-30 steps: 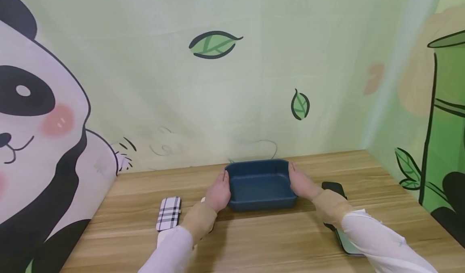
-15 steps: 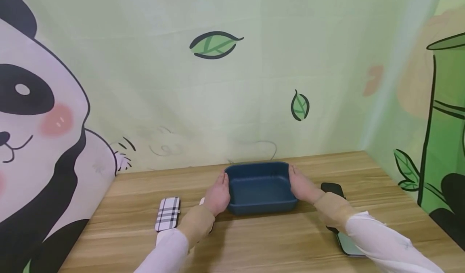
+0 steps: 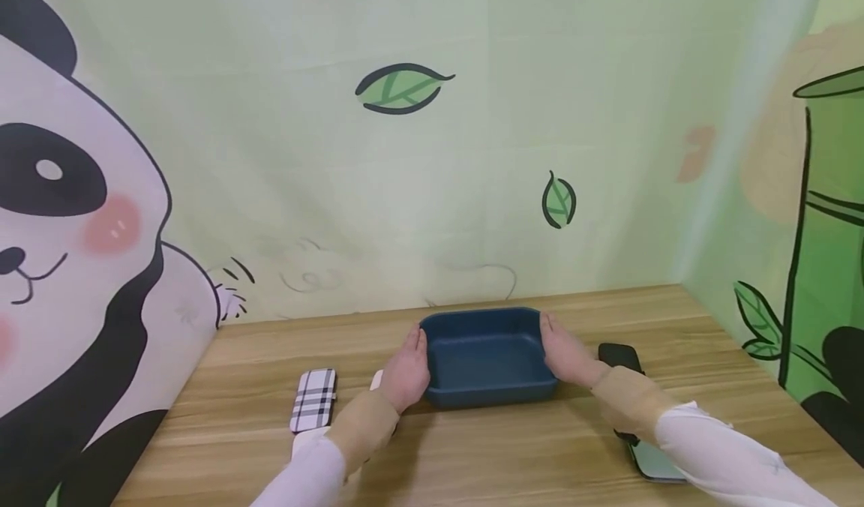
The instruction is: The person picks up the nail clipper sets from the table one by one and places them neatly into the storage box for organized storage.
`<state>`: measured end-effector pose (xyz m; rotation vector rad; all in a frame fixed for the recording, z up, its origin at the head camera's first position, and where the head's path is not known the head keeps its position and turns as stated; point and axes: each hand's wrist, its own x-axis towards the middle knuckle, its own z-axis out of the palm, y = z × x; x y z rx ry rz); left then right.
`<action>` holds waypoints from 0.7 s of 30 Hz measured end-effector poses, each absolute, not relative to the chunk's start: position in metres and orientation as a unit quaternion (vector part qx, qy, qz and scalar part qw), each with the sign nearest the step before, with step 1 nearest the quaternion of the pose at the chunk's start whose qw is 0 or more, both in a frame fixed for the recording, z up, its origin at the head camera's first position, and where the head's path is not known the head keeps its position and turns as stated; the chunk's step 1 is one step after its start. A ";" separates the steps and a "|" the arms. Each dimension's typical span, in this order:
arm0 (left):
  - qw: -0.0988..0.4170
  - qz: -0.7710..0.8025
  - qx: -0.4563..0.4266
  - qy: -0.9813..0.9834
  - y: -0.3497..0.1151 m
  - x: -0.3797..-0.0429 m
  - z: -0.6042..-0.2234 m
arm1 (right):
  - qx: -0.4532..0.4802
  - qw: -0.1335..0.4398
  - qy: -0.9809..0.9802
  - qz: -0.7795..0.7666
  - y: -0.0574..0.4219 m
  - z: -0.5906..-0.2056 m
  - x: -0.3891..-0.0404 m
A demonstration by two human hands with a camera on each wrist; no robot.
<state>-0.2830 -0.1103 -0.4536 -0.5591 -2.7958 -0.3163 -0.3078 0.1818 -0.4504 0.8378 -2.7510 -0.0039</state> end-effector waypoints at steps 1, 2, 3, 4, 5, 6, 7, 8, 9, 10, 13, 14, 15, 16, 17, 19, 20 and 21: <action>0.138 -0.107 -0.193 -0.966 -0.111 -0.283 -0.454 | 0.291 0.135 -0.947 -0.003 0.182 -0.451 -0.308; 0.140 -0.106 -0.193 -0.965 -0.111 -0.282 -0.455 | 0.292 0.137 -0.946 -0.004 0.182 -0.452 -0.308; 0.142 -0.103 -0.193 -0.965 -0.111 -0.282 -0.455 | 0.292 0.138 -0.946 -0.006 0.182 -0.452 -0.308; 0.143 -0.102 -0.191 -0.966 -0.111 -0.282 -0.456 | 0.291 0.139 -0.946 -0.007 0.182 -0.452 -0.307; 0.145 -0.103 -0.192 -0.965 -0.112 -0.282 -0.457 | 0.290 0.140 -0.947 -0.002 0.181 -0.453 -0.307; 0.146 -0.101 -0.193 -0.965 -0.112 -0.282 -0.457 | 0.286 0.139 -0.948 0.003 0.181 -0.452 -0.306; 0.148 -0.102 -0.195 -0.964 -0.112 -0.282 -0.458 | 0.283 0.137 -0.949 0.012 0.181 -0.452 -0.305; 0.151 -0.102 -0.196 -0.963 -0.112 -0.281 -0.458 | 0.278 0.133 -0.951 0.023 0.180 -0.452 -0.304; 0.155 -0.099 -0.197 -0.963 -0.112 -0.281 -0.458 | 0.275 0.132 -0.952 0.033 0.180 -0.452 -0.304; 0.160 -0.097 -0.199 -0.962 -0.112 -0.280 -0.458 | 0.271 0.131 -0.953 0.044 0.180 -0.452 -0.303; 0.174 -0.092 -0.205 -0.959 -0.111 -0.278 -0.458 | 0.264 0.127 -0.954 0.062 0.180 -0.451 -0.301; 0.176 -0.090 -0.207 -0.958 -0.111 -0.277 -0.458 | 0.262 0.126 -0.955 0.064 0.180 -0.451 -0.300; 0.178 -0.089 -0.208 -0.958 -0.111 -0.277 -0.458 | 0.261 0.126 -0.955 0.066 0.180 -0.451 -0.300; 0.178 -0.089 -0.209 -0.957 -0.111 -0.276 -0.458 | 0.259 0.123 -0.956 0.068 0.180 -0.451 -0.300; 0.176 -0.090 -0.210 -0.958 -0.110 -0.276 -0.458 | 0.257 0.121 -0.956 0.071 0.181 -0.451 -0.299; 0.169 -0.093 -0.211 -0.958 -0.110 -0.275 -0.457 | 0.254 0.116 -0.958 0.074 0.181 -0.451 -0.299; 0.166 -0.094 -0.210 -0.959 -0.110 -0.275 -0.457 | 0.252 0.115 -0.958 0.073 0.181 -0.451 -0.299; 0.163 -0.095 -0.209 -0.960 -0.110 -0.275 -0.458 | 0.250 0.114 -0.959 0.074 0.182 -0.452 -0.299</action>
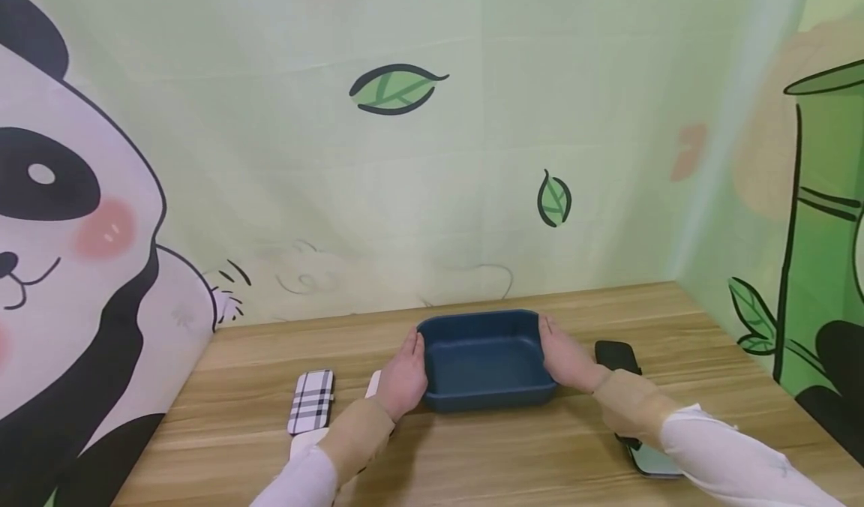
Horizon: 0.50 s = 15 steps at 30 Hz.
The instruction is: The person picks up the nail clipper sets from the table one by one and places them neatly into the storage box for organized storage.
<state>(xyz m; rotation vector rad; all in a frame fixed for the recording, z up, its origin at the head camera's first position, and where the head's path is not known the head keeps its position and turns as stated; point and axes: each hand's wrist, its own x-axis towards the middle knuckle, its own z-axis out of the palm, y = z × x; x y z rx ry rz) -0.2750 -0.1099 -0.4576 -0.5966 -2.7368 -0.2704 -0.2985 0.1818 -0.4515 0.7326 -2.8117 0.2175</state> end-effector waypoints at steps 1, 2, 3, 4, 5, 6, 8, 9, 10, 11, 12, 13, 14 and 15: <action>0.159 -0.096 -0.209 -0.960 -0.110 -0.274 -0.458 | 0.249 0.112 -0.959 0.075 0.182 -0.452 -0.298; 0.159 -0.097 -0.209 -0.960 -0.110 -0.274 -0.458 | 0.247 0.111 -0.960 0.076 0.182 -0.452 -0.298; 0.162 -0.098 -0.210 -0.959 -0.110 -0.273 -0.458 | 0.247 0.112 -0.960 0.076 0.182 -0.452 -0.297; 0.165 -0.096 -0.211 -0.959 -0.111 -0.273 -0.459 | 0.247 0.115 -0.959 0.077 0.182 -0.452 -0.297; 0.169 -0.097 -0.212 -0.958 -0.111 -0.272 -0.459 | 0.247 0.116 -0.959 0.079 0.182 -0.453 -0.297; 0.174 -0.096 -0.214 -0.957 -0.111 -0.271 -0.459 | 0.247 0.117 -0.958 0.082 0.182 -0.453 -0.296; 0.180 -0.098 -0.212 -0.956 -0.111 -0.270 -0.459 | 0.251 0.124 -0.956 0.085 0.182 -0.453 -0.294; 0.181 -0.099 -0.211 -0.955 -0.110 -0.269 -0.459 | 0.252 0.126 -0.956 0.086 0.183 -0.453 -0.293; 0.181 -0.099 -0.209 -0.956 -0.110 -0.268 -0.459 | 0.253 0.128 -0.955 0.086 0.183 -0.453 -0.293; 0.181 -0.100 -0.208 -0.956 -0.109 -0.267 -0.459 | 0.253 0.127 -0.955 0.086 0.183 -0.452 -0.292; 0.180 -0.100 -0.206 -0.957 -0.109 -0.267 -0.459 | 0.253 0.128 -0.955 0.086 0.183 -0.452 -0.291; 0.180 -0.100 -0.205 -0.957 -0.109 -0.266 -0.459 | 0.253 0.128 -0.955 0.085 0.183 -0.452 -0.290; 0.181 -0.099 -0.205 -0.957 -0.108 -0.266 -0.460 | 0.253 0.127 -0.955 0.085 0.183 -0.452 -0.290; 0.182 -0.100 -0.205 -0.956 -0.108 -0.265 -0.460 | 0.252 0.127 -0.956 0.083 0.183 -0.453 -0.290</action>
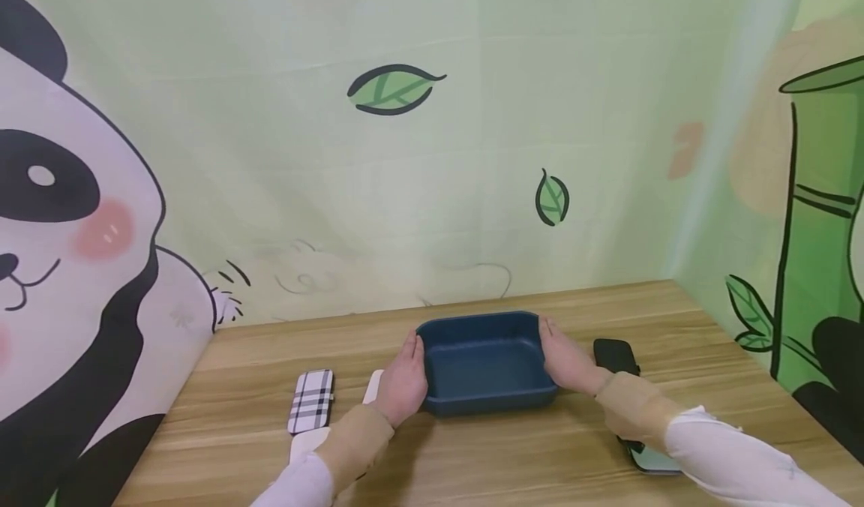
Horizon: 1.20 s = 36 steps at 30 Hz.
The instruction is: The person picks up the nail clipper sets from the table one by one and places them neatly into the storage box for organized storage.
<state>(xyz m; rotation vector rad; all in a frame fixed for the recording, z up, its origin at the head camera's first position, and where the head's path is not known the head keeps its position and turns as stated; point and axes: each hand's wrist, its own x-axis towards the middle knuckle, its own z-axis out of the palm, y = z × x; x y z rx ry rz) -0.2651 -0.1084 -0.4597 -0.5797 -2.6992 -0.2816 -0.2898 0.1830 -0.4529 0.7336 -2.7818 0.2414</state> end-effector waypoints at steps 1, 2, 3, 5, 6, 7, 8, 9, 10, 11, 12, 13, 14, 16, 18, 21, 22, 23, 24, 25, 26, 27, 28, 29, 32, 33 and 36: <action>0.183 -0.099 -0.205 -0.956 -0.109 -0.265 -0.460 | 0.252 0.128 -0.956 0.083 0.183 -0.453 -0.290; 0.184 -0.096 -0.207 -0.956 -0.109 -0.264 -0.460 | 0.252 0.128 -0.956 0.084 0.183 -0.453 -0.290; 0.185 -0.095 -0.207 -0.956 -0.109 -0.264 -0.460 | 0.254 0.128 -0.955 0.083 0.183 -0.454 -0.290; 0.186 -0.092 -0.207 -0.956 -0.109 -0.263 -0.460 | 0.256 0.128 -0.955 0.081 0.182 -0.454 -0.290; 0.184 -0.093 -0.206 -0.957 -0.110 -0.263 -0.460 | 0.257 0.130 -0.954 0.082 0.182 -0.455 -0.290; 0.183 -0.092 -0.206 -0.957 -0.110 -0.262 -0.460 | 0.257 0.130 -0.954 0.084 0.182 -0.455 -0.289; 0.181 -0.092 -0.205 -0.958 -0.109 -0.262 -0.460 | 0.257 0.129 -0.954 0.084 0.182 -0.455 -0.289; 0.179 -0.095 -0.202 -0.958 -0.109 -0.261 -0.460 | 0.257 0.130 -0.954 0.086 0.182 -0.455 -0.289; 0.177 -0.096 -0.201 -0.959 -0.109 -0.261 -0.460 | 0.256 0.132 -0.954 0.088 0.182 -0.455 -0.288; 0.176 -0.097 -0.201 -0.959 -0.108 -0.261 -0.460 | 0.254 0.134 -0.953 0.091 0.182 -0.455 -0.288; 0.175 -0.098 -0.199 -0.959 -0.108 -0.261 -0.460 | 0.255 0.136 -0.953 0.091 0.183 -0.455 -0.287; 0.173 -0.098 -0.198 -0.960 -0.108 -0.260 -0.460 | 0.254 0.137 -0.953 0.091 0.183 -0.456 -0.286; 0.173 -0.098 -0.197 -0.960 -0.108 -0.260 -0.461 | 0.254 0.139 -0.953 0.091 0.183 -0.456 -0.286; 0.170 -0.099 -0.195 -0.961 -0.107 -0.258 -0.461 | 0.257 0.142 -0.952 0.089 0.183 -0.456 -0.284; 0.166 -0.098 -0.192 -0.962 -0.107 -0.256 -0.461 | 0.257 0.144 -0.952 0.086 0.183 -0.456 -0.282; 0.169 -0.095 -0.195 -0.961 -0.107 -0.252 -0.460 | 0.254 0.143 -0.952 0.095 0.183 -0.455 -0.279; 0.172 -0.093 -0.196 -0.961 -0.106 -0.251 -0.460 | 0.252 0.144 -0.952 0.099 0.183 -0.454 -0.278; 0.176 -0.090 -0.199 -0.960 -0.106 -0.250 -0.459 | 0.250 0.145 -0.952 0.102 0.183 -0.454 -0.277; 0.179 -0.089 -0.201 -0.959 -0.106 -0.250 -0.458 | 0.250 0.145 -0.951 0.106 0.183 -0.453 -0.276; 0.182 -0.087 -0.202 -0.958 -0.105 -0.249 -0.458 | 0.249 0.145 -0.951 0.109 0.183 -0.453 -0.276; 0.184 -0.086 -0.203 -0.958 -0.105 -0.249 -0.457 | 0.250 0.147 -0.951 0.111 0.183 -0.453 -0.275; 0.185 -0.084 -0.203 -0.958 -0.105 -0.248 -0.457 | 0.250 0.147 -0.951 0.111 0.183 -0.452 -0.275; 0.187 -0.081 -0.203 -0.958 -0.105 -0.248 -0.457 | 0.250 0.148 -0.950 0.112 0.183 -0.452 -0.275; 0.188 -0.080 -0.203 -0.958 -0.105 -0.248 -0.456 | 0.251 0.149 -0.950 0.113 0.183 -0.451 -0.274; 0.188 -0.075 -0.202 -0.958 -0.105 -0.247 -0.457 | 0.252 0.155 -0.949 0.111 0.183 -0.452 -0.273; 0.188 -0.073 -0.202 -0.958 -0.105 -0.247 -0.457 | 0.252 0.156 -0.948 0.111 0.183 -0.452 -0.272; 0.191 -0.071 -0.204 -0.958 -0.105 -0.246 -0.459 | 0.254 0.159 -0.948 0.108 0.183 -0.452 -0.269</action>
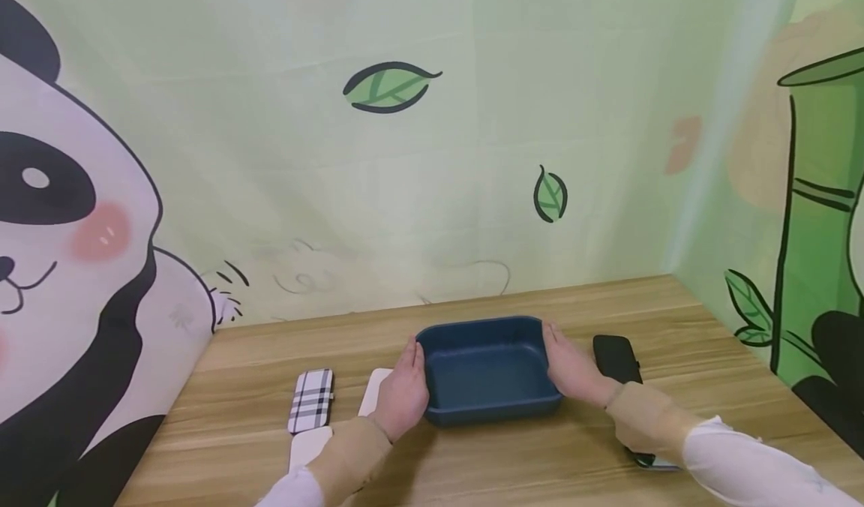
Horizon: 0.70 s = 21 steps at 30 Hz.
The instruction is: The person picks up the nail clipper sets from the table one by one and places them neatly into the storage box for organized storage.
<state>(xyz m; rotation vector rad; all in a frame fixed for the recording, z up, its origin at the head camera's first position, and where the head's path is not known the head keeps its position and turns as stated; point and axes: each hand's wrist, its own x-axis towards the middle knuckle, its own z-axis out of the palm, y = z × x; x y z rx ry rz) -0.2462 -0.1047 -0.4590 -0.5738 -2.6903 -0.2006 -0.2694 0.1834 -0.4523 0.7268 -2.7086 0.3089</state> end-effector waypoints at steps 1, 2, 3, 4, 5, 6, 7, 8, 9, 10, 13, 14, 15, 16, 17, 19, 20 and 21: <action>0.193 -0.070 -0.205 -0.957 -0.105 -0.246 -0.460 | 0.255 0.158 -0.948 0.107 0.184 -0.452 -0.269; 0.195 -0.070 -0.206 -0.957 -0.105 -0.245 -0.460 | 0.253 0.157 -0.948 0.109 0.184 -0.452 -0.268; 0.198 -0.071 -0.206 -0.956 -0.104 -0.245 -0.461 | 0.252 0.157 -0.949 0.110 0.184 -0.452 -0.267; 0.201 -0.071 -0.207 -0.955 -0.104 -0.245 -0.461 | 0.251 0.156 -0.949 0.110 0.184 -0.452 -0.266; 0.203 -0.072 -0.207 -0.954 -0.104 -0.244 -0.462 | 0.250 0.155 -0.949 0.112 0.184 -0.452 -0.266; 0.206 -0.074 -0.206 -0.954 -0.104 -0.243 -0.462 | 0.249 0.154 -0.949 0.114 0.184 -0.452 -0.265; 0.209 -0.075 -0.206 -0.953 -0.104 -0.243 -0.462 | 0.248 0.154 -0.950 0.113 0.184 -0.451 -0.264; 0.211 -0.077 -0.206 -0.952 -0.104 -0.242 -0.462 | 0.247 0.155 -0.949 0.115 0.184 -0.451 -0.263; 0.214 -0.077 -0.207 -0.952 -0.104 -0.241 -0.462 | 0.247 0.154 -0.950 0.117 0.184 -0.451 -0.262; 0.217 -0.074 -0.208 -0.951 -0.104 -0.240 -0.462 | 0.245 0.154 -0.950 0.119 0.184 -0.450 -0.262; 0.225 -0.058 -0.214 -0.949 -0.105 -0.239 -0.463 | 0.242 0.155 -0.950 0.119 0.183 -0.450 -0.260; 0.229 -0.050 -0.218 -0.947 -0.105 -0.239 -0.463 | 0.242 0.155 -0.950 0.121 0.183 -0.450 -0.260; 0.233 -0.042 -0.221 -0.946 -0.105 -0.238 -0.463 | 0.241 0.154 -0.951 0.120 0.183 -0.450 -0.260; 0.238 -0.037 -0.224 -0.944 -0.106 -0.238 -0.464 | 0.239 0.153 -0.951 0.119 0.183 -0.450 -0.259; 0.241 -0.034 -0.226 -0.943 -0.106 -0.238 -0.464 | 0.239 0.153 -0.951 0.120 0.183 -0.450 -0.259; 0.243 -0.038 -0.225 -0.943 -0.106 -0.237 -0.464 | 0.243 0.156 -0.950 0.121 0.184 -0.451 -0.258; 0.244 -0.039 -0.225 -0.942 -0.106 -0.236 -0.463 | 0.245 0.159 -0.949 0.121 0.184 -0.451 -0.258; 0.243 -0.042 -0.223 -0.943 -0.105 -0.235 -0.463 | 0.245 0.160 -0.948 0.121 0.184 -0.452 -0.257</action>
